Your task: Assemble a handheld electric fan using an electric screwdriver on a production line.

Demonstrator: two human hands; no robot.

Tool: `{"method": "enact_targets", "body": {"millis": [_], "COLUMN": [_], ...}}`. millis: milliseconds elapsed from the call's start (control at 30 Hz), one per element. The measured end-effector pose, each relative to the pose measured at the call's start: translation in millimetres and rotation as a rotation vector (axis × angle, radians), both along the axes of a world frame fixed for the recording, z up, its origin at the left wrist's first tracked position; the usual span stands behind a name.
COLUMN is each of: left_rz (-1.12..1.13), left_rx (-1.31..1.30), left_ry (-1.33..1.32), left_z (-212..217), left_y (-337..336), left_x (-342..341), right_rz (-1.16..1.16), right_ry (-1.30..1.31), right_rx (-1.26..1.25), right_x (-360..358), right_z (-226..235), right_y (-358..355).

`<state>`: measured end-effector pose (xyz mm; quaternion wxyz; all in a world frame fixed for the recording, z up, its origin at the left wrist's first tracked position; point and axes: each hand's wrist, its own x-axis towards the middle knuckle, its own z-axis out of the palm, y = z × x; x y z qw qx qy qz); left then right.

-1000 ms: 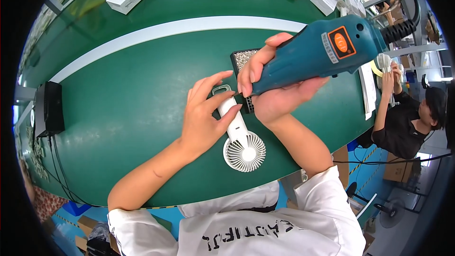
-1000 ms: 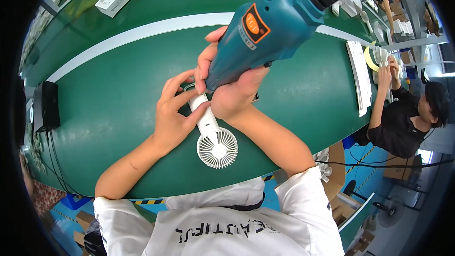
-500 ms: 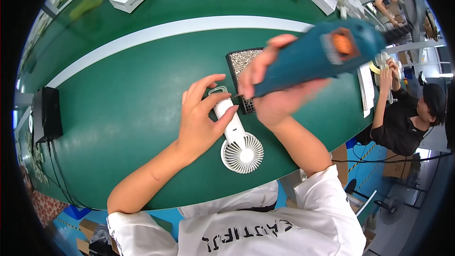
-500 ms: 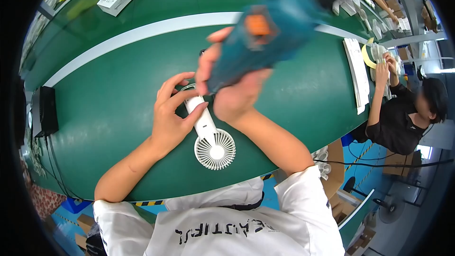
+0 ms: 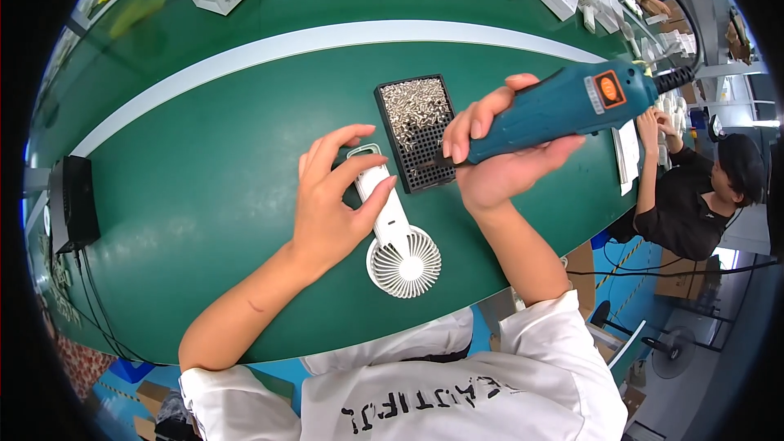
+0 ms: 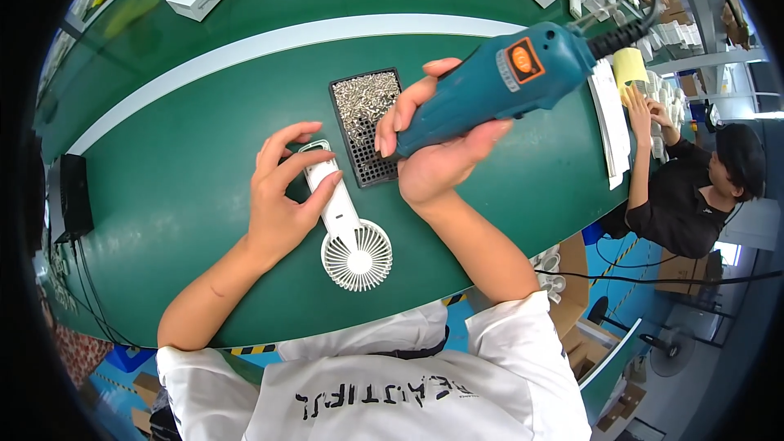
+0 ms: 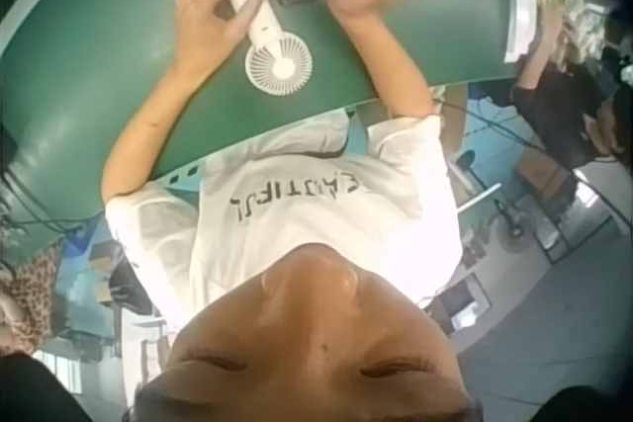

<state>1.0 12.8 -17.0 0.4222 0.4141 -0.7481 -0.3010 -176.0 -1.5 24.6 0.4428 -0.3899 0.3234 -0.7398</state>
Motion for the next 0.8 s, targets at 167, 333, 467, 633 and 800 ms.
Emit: {"method": "enact_targets", "body": {"millis": [167,333,467,633,800], "left_rz": [-0.085,-0.155,-0.17,-0.201,-0.215], "left_rx": [-0.158,-0.169,-0.185,-0.202,-0.279], "left_ry": [0.022,0.127,0.118,0.042,0.063], "left_z": [10.0,9.3,6.0,6.7,6.8], "left_y": [2.3,2.2,2.6,2.3,-0.7], "left_x": [1.3,-6.5,-7.2,-5.1,-9.2], "right_rz": [0.055,0.119,0.083,0.09,-0.007], "right_ry": [-0.079,-0.088,-0.111,-0.118,-0.206], "right_rx": [-0.151,-0.151,-0.119,-0.132,-0.012], "right_x": [-5.2,5.6,7.6,9.0,7.4], "right_z": [28.9,38.9,36.8,33.0,38.3], "right_y": [11.3,14.8,15.5,17.1,16.6]}}
